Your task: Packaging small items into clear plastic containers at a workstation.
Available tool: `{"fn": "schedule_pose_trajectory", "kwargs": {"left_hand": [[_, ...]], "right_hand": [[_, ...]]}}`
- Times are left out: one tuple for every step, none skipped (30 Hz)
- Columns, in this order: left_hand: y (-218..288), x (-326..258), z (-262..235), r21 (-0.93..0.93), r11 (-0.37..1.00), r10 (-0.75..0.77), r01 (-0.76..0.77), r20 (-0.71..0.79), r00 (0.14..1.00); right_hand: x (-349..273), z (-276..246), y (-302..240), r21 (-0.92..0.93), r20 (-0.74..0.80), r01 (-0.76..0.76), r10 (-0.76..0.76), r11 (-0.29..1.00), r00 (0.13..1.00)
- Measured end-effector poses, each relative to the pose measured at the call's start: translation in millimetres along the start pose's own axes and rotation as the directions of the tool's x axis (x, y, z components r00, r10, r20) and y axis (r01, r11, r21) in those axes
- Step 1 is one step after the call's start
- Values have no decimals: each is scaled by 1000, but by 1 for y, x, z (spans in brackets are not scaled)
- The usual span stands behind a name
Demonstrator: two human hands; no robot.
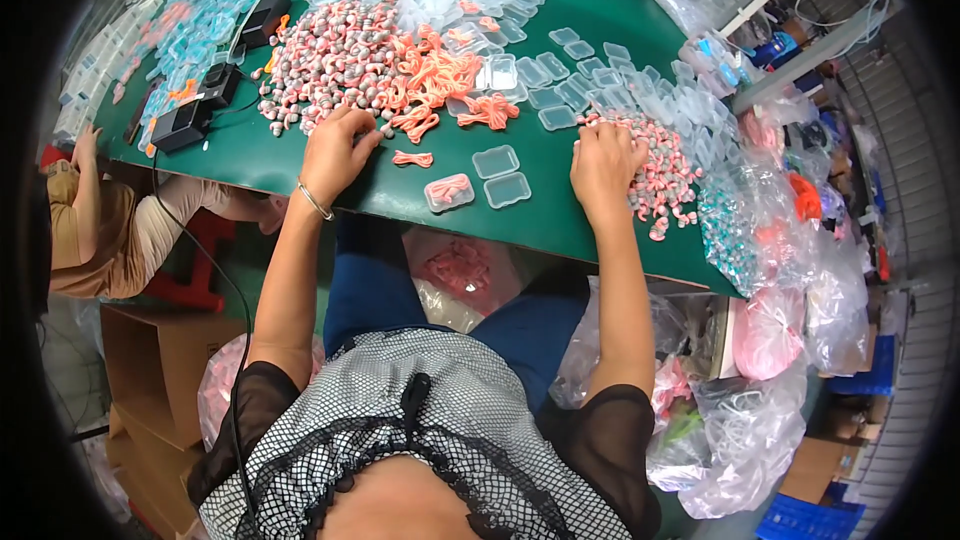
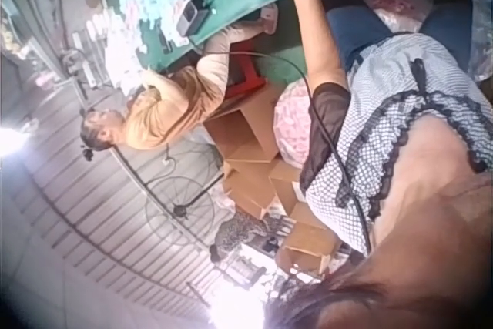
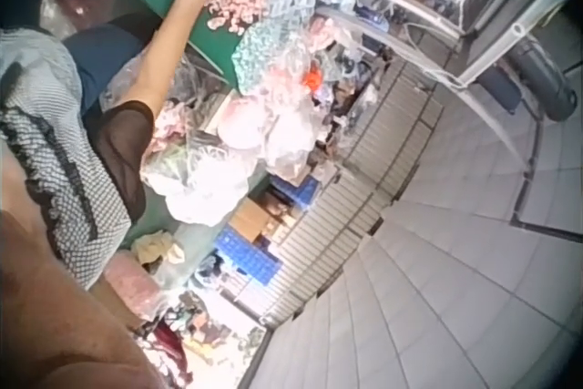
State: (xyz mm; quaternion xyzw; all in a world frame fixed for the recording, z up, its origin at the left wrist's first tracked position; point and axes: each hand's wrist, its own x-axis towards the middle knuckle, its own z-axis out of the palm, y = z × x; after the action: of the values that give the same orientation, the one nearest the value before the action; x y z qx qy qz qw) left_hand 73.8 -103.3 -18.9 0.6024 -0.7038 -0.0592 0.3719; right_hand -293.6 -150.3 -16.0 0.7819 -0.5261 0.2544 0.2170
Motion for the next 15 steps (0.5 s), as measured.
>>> {"fn": "schedule_pose_trajectory", "kwargs": {"left_hand": [[2, -1, 1, 2, 1000, -4, 4, -1, 1000], [8, -2, 2, -96, 995, -38, 36, -18, 999], [13, -4, 4, -193, 979, -77, 70, -31, 997], [21, -7, 2, -285, 950, -131, 129, 14, 991], [28, -13, 7, -394, 913, -125, 108, -19, 992], [35, -19, 13, -498, 863, -123, 79, -55, 991], [42, -24, 16, -535, 839, -107, 98, 14, 994], [49, -29, 20, -570, 813, -86, 118, 83, 993], [59, -32, 26, -659, 733, -126, 171, 115, 985], [69, -35, 30, -702, 687, -135, 187, 129, 982], [79, -37, 33, -732, 649, -115, 208, 177, 978], [89, -38, 32, -757, 612, -92, 229, 220, 971], [99, -37, 33, -698, 693, -55, 177, 193, 980], [107, -36, 36, -587, 803, 3, 100, 172, 985], [114, -35, 42, -526, 849, 32, 43, 132, 991]], "right_hand": [[1, 7, 5, -87, 47, 37, -33, 996, 998], [1, 12, 10, -171, 95, 78, -62, 982, 993], [2, 12, 11, -197, 138, 85, -58, 977, 989], [3, 11, 10, -187, 139, 90, -65, 978, 988], [3, 9, 9, -171, 122, 112, -92, 979, 988], [5, 5, 7, -157, 104, 135, -120, 978, 987], [6, -4, 1, -111, 130, 134, -119, 985, 984], [6, -11, -5, -107, 133, 139, -124, 985, 983], [5, -18, -10, 72, 147, 109, -119, 991, 982], [3, -25, -18, 248, 167, 70, -114, 966, 979], [2, -31, -29, 349, 154, 54, -114, 935, 981], [-2, -34, -35, 356, 156, 58, -121, 933, 980], [-6, -35, -38, 526, 211, -45, -79, 849, 974], [-10, -36, -41, 669, 272, -153, -48, 727, 961], [-12, -38, -43, 661, 261, -123, -73, 741, 963]]}}
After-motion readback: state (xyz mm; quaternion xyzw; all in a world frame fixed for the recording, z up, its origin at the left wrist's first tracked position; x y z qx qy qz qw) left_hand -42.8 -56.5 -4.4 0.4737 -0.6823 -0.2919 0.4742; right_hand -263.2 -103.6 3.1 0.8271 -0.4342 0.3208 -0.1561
